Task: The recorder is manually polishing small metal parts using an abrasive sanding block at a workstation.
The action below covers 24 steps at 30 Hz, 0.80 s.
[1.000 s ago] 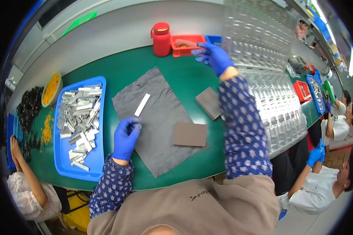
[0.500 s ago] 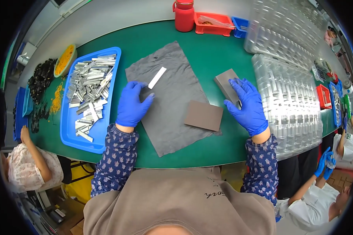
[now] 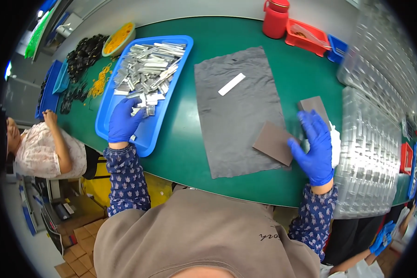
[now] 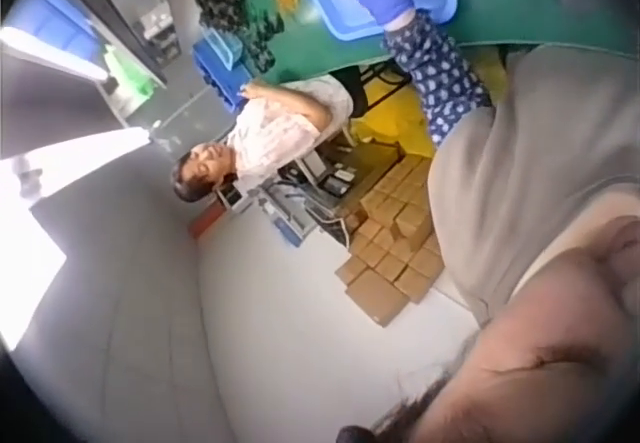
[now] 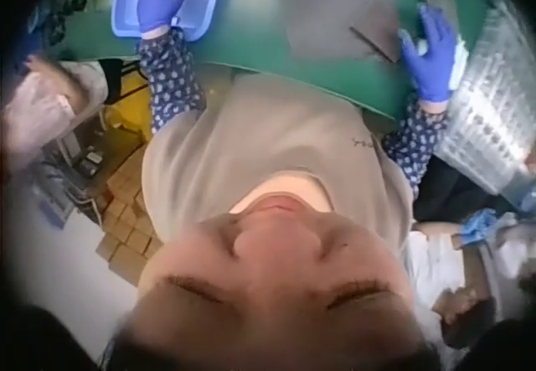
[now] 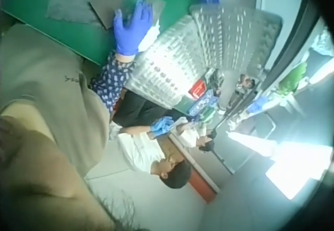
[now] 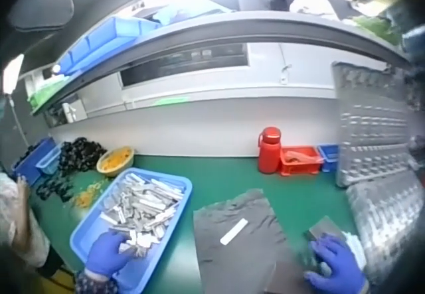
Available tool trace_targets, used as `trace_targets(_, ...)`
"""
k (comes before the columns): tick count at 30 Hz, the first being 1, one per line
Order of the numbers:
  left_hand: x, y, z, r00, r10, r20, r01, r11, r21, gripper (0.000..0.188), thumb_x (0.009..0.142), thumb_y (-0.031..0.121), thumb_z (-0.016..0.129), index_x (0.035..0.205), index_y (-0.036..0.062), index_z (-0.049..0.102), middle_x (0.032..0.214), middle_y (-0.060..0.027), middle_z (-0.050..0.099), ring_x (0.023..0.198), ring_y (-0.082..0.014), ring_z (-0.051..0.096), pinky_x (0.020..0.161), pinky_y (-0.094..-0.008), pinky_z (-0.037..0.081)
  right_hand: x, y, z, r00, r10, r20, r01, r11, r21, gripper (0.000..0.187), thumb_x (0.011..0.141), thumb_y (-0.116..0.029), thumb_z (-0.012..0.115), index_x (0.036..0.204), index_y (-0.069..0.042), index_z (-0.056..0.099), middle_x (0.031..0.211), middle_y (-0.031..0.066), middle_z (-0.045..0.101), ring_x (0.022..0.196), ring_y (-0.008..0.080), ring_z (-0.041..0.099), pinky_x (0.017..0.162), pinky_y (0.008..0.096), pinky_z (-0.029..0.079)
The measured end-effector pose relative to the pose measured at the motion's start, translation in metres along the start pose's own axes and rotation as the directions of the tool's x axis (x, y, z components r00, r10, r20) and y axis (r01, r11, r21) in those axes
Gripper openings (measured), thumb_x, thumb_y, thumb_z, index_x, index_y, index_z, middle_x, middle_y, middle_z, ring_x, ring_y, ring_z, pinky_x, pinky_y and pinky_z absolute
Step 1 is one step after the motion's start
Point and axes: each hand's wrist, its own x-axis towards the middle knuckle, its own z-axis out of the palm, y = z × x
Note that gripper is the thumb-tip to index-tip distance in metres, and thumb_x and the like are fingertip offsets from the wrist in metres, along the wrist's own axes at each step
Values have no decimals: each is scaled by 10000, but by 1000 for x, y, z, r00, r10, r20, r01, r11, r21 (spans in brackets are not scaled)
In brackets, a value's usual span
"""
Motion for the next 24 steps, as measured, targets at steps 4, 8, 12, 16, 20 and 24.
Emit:
trace_targets(4, -4, 10, 1, 970, -171, 173, 186, 980, -73, 397, 746, 339, 765, 1039, 102, 640, 920, -105, 643, 900, -287, 616, 786, -389, 492, 8, -25, 10, 950, -112, 291, 98, 993, 62, 761, 690, -254, 801, 1367, -68, 507, 1383, 156, 511, 1297, 355, 452, 1088, 422, 351)
trace_targets(8, -4, 14, 7, 995, -70, 66, 72, 997, -28, 447, 703, 345, 805, 1020, 68, 655, 822, -93, 629, 724, -225, 610, 659, -350, 484, 4, -27, 22, 933, -141, 332, 122, 990, 76, 809, 651, -250, 810, 1372, -60, 495, 1347, 177, 527, 1228, 381, 501, 1050, 432, 392)
trace_targets(12, -6, -2, 11, 992, -118, 46, 120, 992, -46, 379, 729, 270, 762, 1034, 70, 657, 824, -107, 635, 744, -251, 623, 687, -360, 495, 4, -28, 23, 936, -134, 327, 108, 989, 96, 801, 658, -246, 804, 1373, -64, 493, 1349, 176, 525, 1226, 376, 501, 1047, 430, 392)
trace_targets(16, -13, -46, 4, 965, -162, -208, 181, 980, 77, 319, 771, 171, 674, 1054, 25, 671, 886, -159, 668, 777, -278, 646, 739, -361, 511, 7, -30, 22, 938, -127, 324, 93, 989, 117, 796, 662, -253, 799, 1376, -77, 493, 1356, 161, 520, 1232, 360, 487, 1055, 425, 376)
trace_targets(20, -25, -38, -24, 890, -369, -269, 271, 901, -340, 202, 872, 70, 637, 1055, -11, 665, 968, -81, 681, 817, -142, 621, 713, -265, 493, 7, -25, 23, 939, -130, 319, 97, 988, 118, 806, 660, -255, 799, 1383, -85, 487, 1354, 148, 521, 1231, 349, 482, 1059, 422, 368)
trace_targets(24, -22, 57, -23, 945, -252, -209, -9, 618, -786, 194, 898, -9, 593, 1085, 10, 642, 995, -46, 655, 869, -120, 606, 811, -247, 489, 6, -23, 19, 931, -138, 338, 103, 987, 122, 807, 665, -244, 794, 1389, -80, 477, 1349, 142, 525, 1238, 343, 479, 1066, 419, 364)
